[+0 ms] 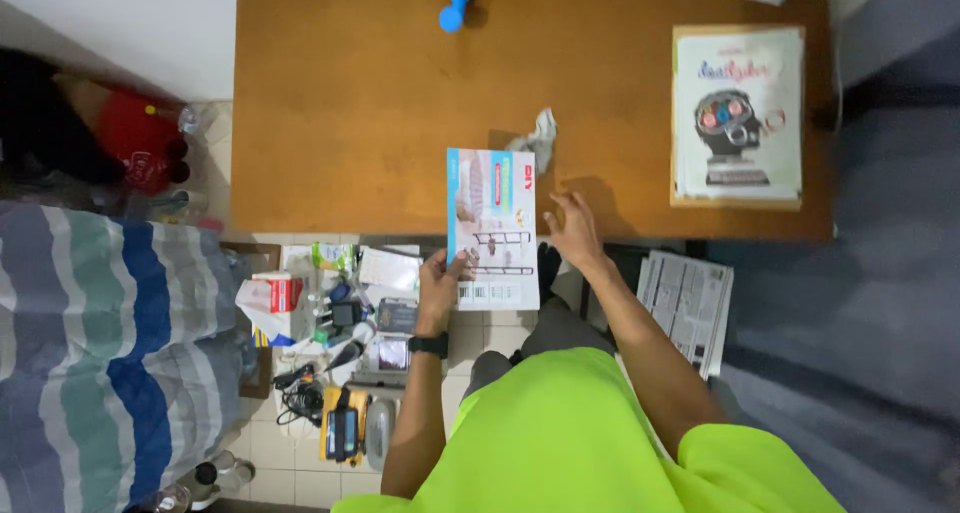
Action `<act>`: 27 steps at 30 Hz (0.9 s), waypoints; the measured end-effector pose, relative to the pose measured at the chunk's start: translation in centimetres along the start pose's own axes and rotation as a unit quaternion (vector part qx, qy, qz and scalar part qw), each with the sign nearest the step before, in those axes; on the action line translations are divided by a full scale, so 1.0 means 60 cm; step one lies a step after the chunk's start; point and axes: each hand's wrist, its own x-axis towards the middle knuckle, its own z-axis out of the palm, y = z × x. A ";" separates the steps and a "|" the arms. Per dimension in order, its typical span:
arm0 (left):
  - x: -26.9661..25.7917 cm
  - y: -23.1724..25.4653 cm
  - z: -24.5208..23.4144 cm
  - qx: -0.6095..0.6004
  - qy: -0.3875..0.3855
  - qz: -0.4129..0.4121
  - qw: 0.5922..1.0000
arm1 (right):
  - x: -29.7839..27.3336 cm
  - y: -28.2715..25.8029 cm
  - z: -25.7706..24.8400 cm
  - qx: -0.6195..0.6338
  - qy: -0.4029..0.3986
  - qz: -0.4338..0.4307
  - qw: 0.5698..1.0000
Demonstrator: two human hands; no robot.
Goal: The person wipes the covers of several papers and notebooks with a cloth, handling them one at a time. They pick up each item from a stack on the floor, wipe both sides, and place it on a growing stack on the desk.
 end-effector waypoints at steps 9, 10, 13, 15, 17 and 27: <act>0.190 0.021 0.024 0.016 0.008 -0.036 0.999 | 0.227 -0.027 0.015 0.048 0.026 0.002 0.999; 0.209 0.009 0.028 0.016 0.010 -0.045 0.999 | 0.238 0.002 0.021 0.047 0.019 0.008 0.999; 0.261 0.004 0.049 -0.004 0.002 -0.058 0.998 | 0.267 0.070 0.005 -0.011 0.137 -0.064 0.988; 0.282 0.035 0.079 -0.006 -0.028 -0.064 0.998 | 0.273 0.099 -0.050 -0.052 0.254 -0.046 0.965; 0.325 -0.011 0.103 -0.007 -0.047 -0.069 0.997 | 0.269 0.083 -0.071 -0.074 0.265 -0.091 0.957; 0.435 -0.111 0.156 0.049 -0.111 -0.105 0.987 | 0.251 0.070 0.091 -0.123 0.063 -0.235 0.962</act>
